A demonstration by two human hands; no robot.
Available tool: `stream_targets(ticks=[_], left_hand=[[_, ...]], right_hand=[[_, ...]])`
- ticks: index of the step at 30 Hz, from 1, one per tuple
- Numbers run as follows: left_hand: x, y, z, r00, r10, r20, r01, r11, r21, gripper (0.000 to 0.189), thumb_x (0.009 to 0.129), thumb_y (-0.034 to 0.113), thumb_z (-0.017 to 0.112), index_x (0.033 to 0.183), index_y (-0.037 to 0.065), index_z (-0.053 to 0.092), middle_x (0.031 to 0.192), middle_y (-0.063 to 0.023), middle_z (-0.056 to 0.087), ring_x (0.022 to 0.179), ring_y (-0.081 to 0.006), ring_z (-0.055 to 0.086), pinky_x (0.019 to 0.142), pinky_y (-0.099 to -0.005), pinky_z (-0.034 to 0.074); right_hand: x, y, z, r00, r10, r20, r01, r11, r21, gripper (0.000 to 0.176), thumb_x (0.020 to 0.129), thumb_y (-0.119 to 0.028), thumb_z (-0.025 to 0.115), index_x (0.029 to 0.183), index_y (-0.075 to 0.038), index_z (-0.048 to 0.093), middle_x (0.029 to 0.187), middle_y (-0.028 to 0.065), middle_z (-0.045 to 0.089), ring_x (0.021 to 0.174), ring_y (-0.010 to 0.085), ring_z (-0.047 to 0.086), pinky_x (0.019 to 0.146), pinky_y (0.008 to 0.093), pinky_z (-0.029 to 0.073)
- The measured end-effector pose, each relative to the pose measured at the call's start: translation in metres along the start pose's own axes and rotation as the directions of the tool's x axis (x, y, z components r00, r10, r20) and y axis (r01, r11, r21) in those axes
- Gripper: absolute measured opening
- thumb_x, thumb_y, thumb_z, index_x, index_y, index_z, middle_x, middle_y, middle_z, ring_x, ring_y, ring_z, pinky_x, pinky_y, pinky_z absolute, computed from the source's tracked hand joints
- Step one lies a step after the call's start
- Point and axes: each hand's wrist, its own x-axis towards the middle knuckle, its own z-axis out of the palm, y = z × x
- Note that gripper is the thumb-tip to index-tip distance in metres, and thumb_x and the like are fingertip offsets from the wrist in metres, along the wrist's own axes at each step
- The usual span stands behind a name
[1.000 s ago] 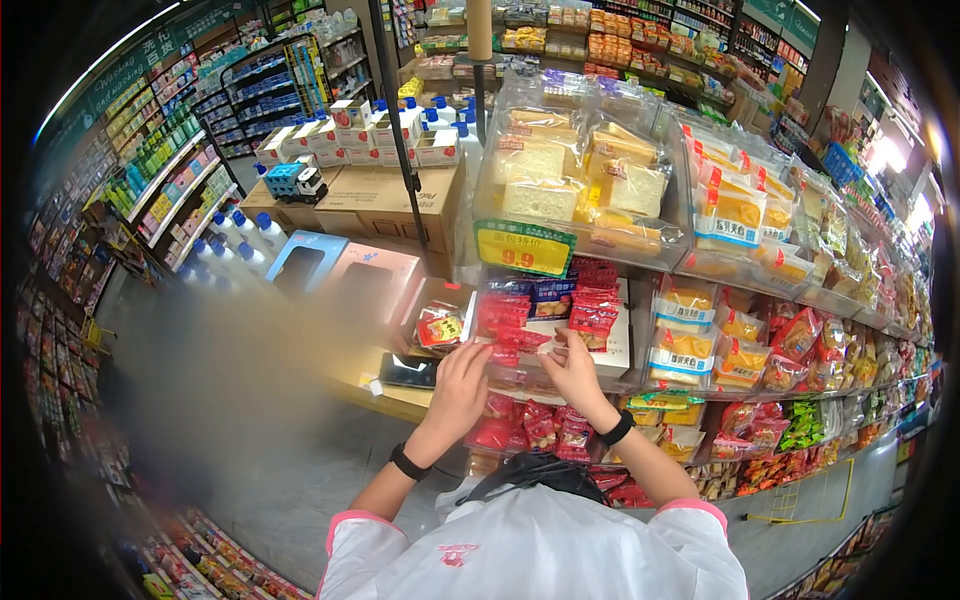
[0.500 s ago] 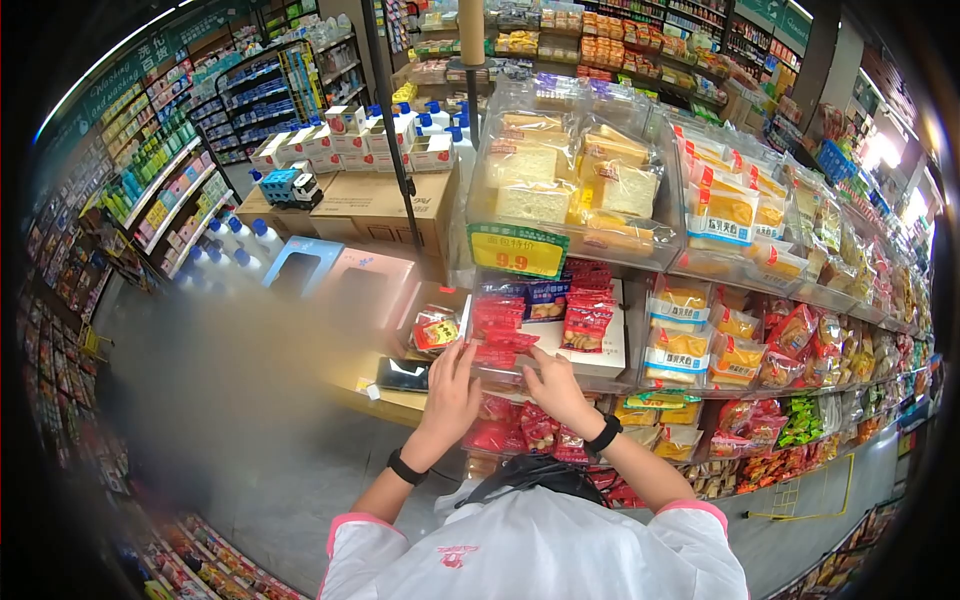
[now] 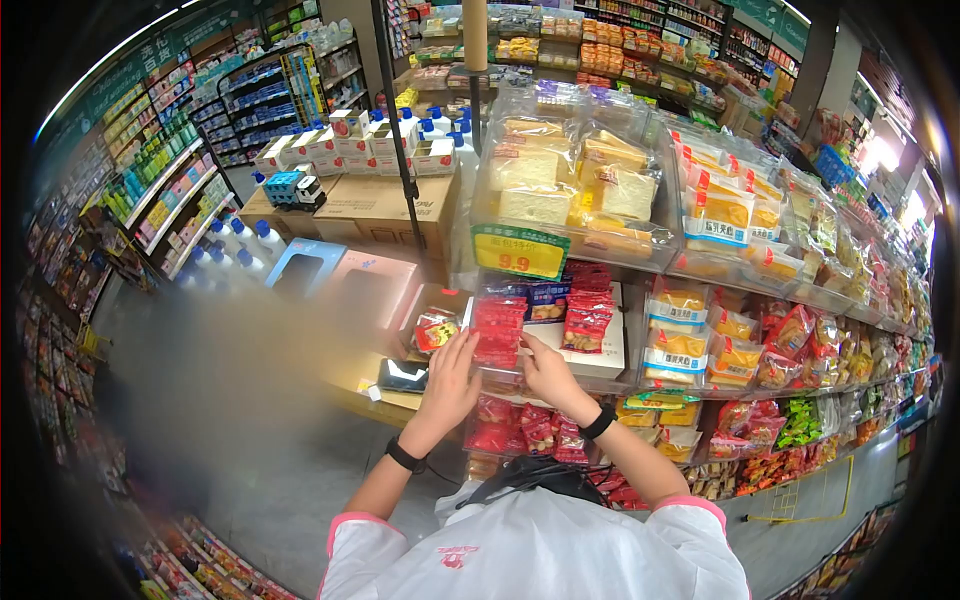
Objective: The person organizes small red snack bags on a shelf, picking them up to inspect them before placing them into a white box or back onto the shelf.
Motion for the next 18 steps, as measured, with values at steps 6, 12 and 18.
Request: stream_targets(ticks=[6,12,18], left_hand=[[0.015,-0.014,0.006,0.999,-0.003,0.032,0.003,1.0,-0.003,0.061,0.081,0.012,0.062,0.136,0.001,0.037,0.14,-0.021,0.038,0.13,-0.0374,0.034,0.108,-0.0449,0.026],[0.021,-0.015,0.01,0.999,-0.002,0.054,0.002,1.0,0.005,0.062,0.081,0.014,0.064,0.135,0.0,0.037,0.14,-0.0216,0.038,0.131,-0.0378,0.033,0.108,-0.0445,0.026],[-0.002,-0.008,-0.001,0.992,-0.091,-0.085,0.083,0.992,-0.092,0.047,0.085,0.012,0.058,0.127,-0.002,0.043,0.124,-0.022,0.048,0.118,-0.0386,0.043,0.102,-0.0461,0.033]], right_hand=[[0.0,-0.003,0.006,0.992,0.069,0.104,-0.057,0.991,-0.119,0.041,0.085,-0.004,0.044,0.125,0.007,0.047,0.111,0.0322,0.056,0.103,0.0435,0.056,0.088,0.0436,0.045],[0.002,0.0,-0.003,0.985,0.028,0.17,-0.016,0.997,-0.071,0.042,0.084,-0.004,0.046,0.125,0.007,0.048,0.108,0.031,0.057,0.101,0.0439,0.055,0.087,0.0443,0.045],[-0.033,-0.01,-0.037,0.994,-0.059,-0.087,0.056,0.997,-0.046,0.032,0.088,-0.003,0.047,0.118,0.003,0.053,0.108,0.0218,0.061,0.103,0.0343,0.059,0.09,0.0368,0.046]])
